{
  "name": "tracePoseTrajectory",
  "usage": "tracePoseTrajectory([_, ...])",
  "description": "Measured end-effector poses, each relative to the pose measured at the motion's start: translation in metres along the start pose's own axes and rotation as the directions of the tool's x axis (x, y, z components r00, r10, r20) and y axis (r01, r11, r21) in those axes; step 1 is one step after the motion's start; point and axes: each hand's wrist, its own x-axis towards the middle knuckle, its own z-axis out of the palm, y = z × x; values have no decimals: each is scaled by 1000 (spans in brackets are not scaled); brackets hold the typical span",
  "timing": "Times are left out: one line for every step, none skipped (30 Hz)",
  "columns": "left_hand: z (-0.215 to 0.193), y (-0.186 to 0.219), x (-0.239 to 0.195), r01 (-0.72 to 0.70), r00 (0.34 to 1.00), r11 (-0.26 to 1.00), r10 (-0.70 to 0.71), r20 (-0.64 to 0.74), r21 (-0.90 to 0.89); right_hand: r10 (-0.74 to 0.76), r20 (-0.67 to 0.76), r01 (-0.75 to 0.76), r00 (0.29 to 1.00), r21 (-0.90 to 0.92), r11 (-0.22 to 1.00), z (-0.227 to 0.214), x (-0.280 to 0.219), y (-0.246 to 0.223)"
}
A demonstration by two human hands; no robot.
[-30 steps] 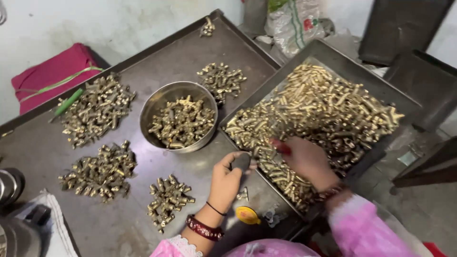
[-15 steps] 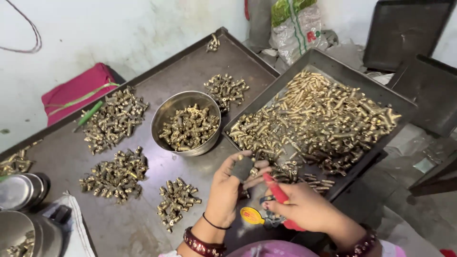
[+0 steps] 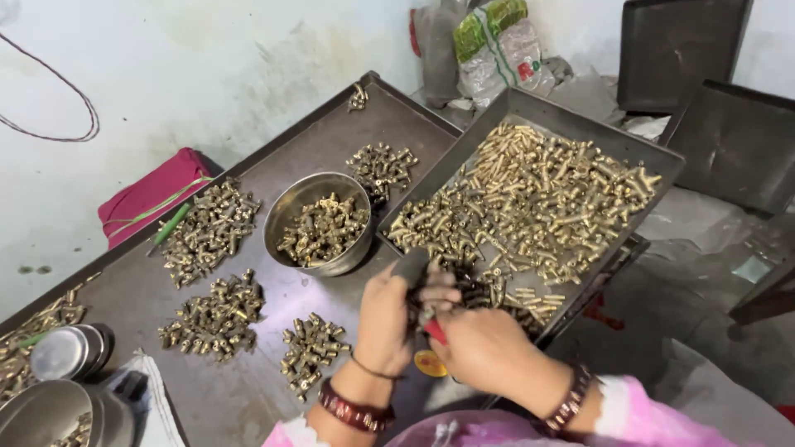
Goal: Trimming and sorting small brass metal components at a workbench using nippers.
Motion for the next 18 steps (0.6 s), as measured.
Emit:
tracePoseTrajectory([2, 9, -7, 5, 1000, 1000, -5, -2, 0, 2, 4, -2, 1000, 3, 1000, 3, 2, -1])
tracePoseTrajectory([6, 20, -10, 10, 988, 1000, -11, 152, 6, 19, 62, -25, 998, 94, 995, 4, 6, 0])
tracePoseTrajectory([8, 31, -13, 13, 953, 1000, -16, 303, 13, 30, 121, -52, 992, 182, 982, 4, 13, 1])
tracePoseTrajectory([5, 31, -17, 19, 953, 1000, -20, 301, 6, 34, 129, -57, 991, 180, 982, 18, 12, 10])
tracePoseTrajectory([1, 32, -21, 6, 871, 998, 25, 490, -63, -358, 169, 123, 918, 738, 664, 32, 11, 18])
tracePoseTrajectory([-3, 34, -26, 5, 753, 991, 82, 653, -131, -657, -41, 94, 753, 994, 46, 45, 11, 25])
tracePoseTrajectory([3, 36, -23, 7, 756, 991, 83, 650, -135, -657, -36, 88, 753, 995, 47, 49, 15, 23])
tracePoseTrajectory([10, 39, -19, -89, 913, 995, 101, 396, -48, -657, 20, 40, 754, 996, 76, 51, 21, 24])
tracePoseTrajectory([16, 43, -14, -158, 983, 985, 151, 109, 62, -655, 75, -8, 752, 994, 105, 54, 27, 24])
tracePoseTrajectory([-2, 25, -6, -155, 983, 986, 149, 104, 54, -654, 85, -18, 752, 994, 109, 45, 30, 16])
tracePoseTrajectory([-20, 6, 2, -106, 993, 994, 106, -55, -3, -339, 229, 123, 912, 636, 762, 36, 34, 8])
tracePoseTrajectory([-38, -14, 7, -56, 977, 996, 40, -211, -70, 0, 93, 7, 996, -76, 997, 29, 35, -1])
tracePoseTrajectory([-32, -1, -5, -48, 975, 996, 29, -219, -81, 4, 109, 4, 994, -78, 997, 41, 34, 6])
tracePoseTrajectory([-25, 15, -12, 16, 999, 992, -11, 39, -123, -94, 127, 75, 988, 146, 986, 51, 36, 14])
tracePoseTrajectory([-19, 30, -20, 80, 954, 986, -33, 297, -147, -190, 123, 134, 974, 364, 922, 60, 38, 23])
tracePoseTrajectory([-27, 18, -21, 87, 958, 984, -40, 284, -156, -191, 140, 127, 972, 370, 920, 65, 38, 26])
tracePoseTrajectory([-33, 6, -23, 54, 924, 981, 22, 381, -186, -611, 241, 236, 754, 769, 594, 69, 38, 29])
tracePoseTrajectory([-38, -4, -19, 16, 869, 976, 94, 485, -217, -909, 96, 96, 407, 984, 147, 68, 42, 36])
